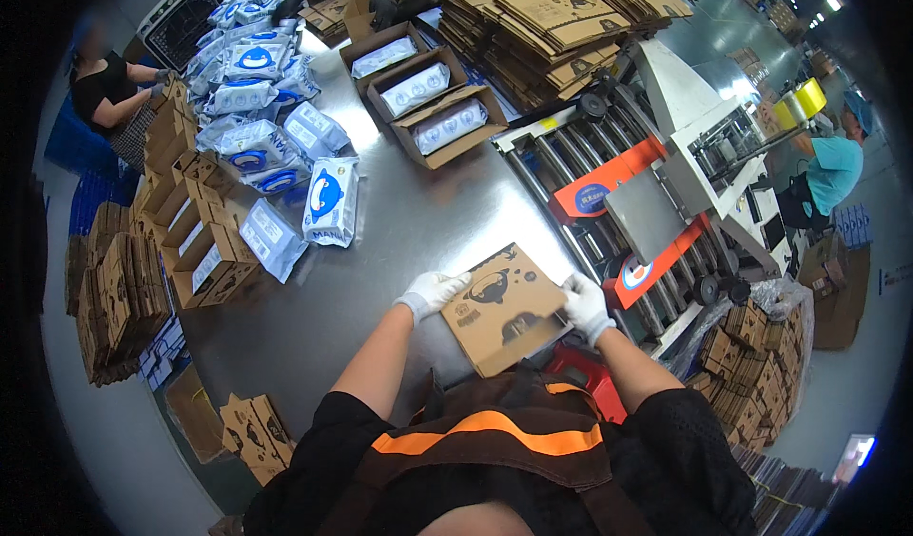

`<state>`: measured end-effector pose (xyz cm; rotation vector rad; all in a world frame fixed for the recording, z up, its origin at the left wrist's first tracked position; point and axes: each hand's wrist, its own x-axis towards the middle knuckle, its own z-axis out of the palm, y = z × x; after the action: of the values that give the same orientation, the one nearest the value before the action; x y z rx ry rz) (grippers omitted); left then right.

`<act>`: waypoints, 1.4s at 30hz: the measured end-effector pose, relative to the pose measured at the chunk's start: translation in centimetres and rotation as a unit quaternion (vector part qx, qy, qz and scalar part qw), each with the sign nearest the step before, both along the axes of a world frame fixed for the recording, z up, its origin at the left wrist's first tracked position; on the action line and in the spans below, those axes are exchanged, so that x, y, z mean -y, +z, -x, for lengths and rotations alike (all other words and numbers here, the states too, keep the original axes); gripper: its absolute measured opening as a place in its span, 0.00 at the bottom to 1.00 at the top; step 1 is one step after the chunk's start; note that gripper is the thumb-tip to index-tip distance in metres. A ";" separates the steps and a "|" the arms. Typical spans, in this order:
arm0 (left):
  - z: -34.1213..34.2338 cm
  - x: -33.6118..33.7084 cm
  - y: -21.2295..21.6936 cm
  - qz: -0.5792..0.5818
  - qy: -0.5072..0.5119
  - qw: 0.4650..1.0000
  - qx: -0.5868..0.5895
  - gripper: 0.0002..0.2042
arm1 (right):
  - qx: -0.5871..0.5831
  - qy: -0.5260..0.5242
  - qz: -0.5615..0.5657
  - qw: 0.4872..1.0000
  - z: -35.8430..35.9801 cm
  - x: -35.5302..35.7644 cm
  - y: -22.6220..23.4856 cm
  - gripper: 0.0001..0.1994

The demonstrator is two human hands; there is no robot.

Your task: The person places white packaged items into small cardboard boxes on a conveyor line, folds the flaps, and moves the boxes along the line. The person repeats this process for multiple boxes while other workers are visible in the background.

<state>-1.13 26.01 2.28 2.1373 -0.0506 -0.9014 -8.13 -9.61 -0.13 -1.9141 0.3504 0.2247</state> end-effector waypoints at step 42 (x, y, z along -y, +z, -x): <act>5.1 21.7 -4.1 0.324 0.119 0.936 -0.063 0.20 | 0.301 0.166 0.030 0.938 -1.6 -0.8 3.9 0.15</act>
<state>-6.26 4.33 -1.80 1.4338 -0.0186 -0.7441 -6.58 -8.81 3.73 -1.9875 -0.3842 -0.1602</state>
